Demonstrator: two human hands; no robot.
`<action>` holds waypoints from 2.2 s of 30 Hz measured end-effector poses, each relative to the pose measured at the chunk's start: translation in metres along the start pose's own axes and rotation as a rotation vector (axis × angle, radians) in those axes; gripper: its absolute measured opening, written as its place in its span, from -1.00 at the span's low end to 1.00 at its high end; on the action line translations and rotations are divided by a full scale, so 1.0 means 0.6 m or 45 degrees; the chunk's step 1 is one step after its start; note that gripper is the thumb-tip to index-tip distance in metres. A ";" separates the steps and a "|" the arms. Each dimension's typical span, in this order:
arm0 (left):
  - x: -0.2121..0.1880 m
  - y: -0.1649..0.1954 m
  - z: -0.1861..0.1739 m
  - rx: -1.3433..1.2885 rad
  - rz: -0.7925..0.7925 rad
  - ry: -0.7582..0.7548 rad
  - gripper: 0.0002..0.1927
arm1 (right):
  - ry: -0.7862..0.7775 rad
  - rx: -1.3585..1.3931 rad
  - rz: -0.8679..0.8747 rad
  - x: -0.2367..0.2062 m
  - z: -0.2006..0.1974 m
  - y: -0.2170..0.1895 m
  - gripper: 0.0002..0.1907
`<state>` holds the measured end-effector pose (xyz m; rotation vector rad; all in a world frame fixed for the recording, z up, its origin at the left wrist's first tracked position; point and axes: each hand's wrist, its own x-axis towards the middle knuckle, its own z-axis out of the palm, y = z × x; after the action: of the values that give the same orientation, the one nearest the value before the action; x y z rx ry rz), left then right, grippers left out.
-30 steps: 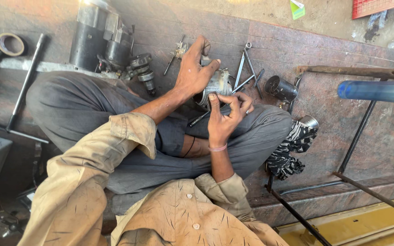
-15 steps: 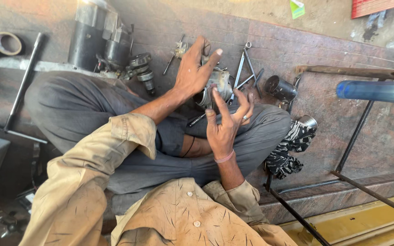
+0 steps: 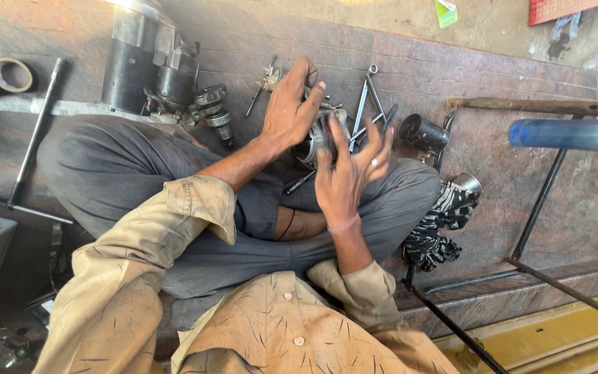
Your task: The person sits on the workshop floor and repairs a starter motor, handling its drive gear, housing and solenoid. They fit parts together by hand, use a spanner on the housing, and turn the assembly over while aligning components.
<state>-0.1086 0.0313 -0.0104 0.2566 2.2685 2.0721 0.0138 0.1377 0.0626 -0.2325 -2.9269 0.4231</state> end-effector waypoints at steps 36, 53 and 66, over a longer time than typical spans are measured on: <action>-0.013 0.070 -0.004 0.439 0.261 -0.167 -0.55 | 0.231 0.660 0.063 -0.028 0.033 0.050 -0.71; -0.015 0.065 -0.003 0.385 0.143 -0.311 -0.53 | 0.326 0.468 0.101 0.013 0.009 0.051 -0.85; -0.012 0.062 -0.007 0.354 0.196 -0.355 -0.51 | 0.298 0.523 0.070 0.011 0.014 0.056 -0.87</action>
<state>-0.0989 0.0292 0.0263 0.7063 2.4148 1.6456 0.0103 0.1684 0.0459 -0.2812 -2.5402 0.9205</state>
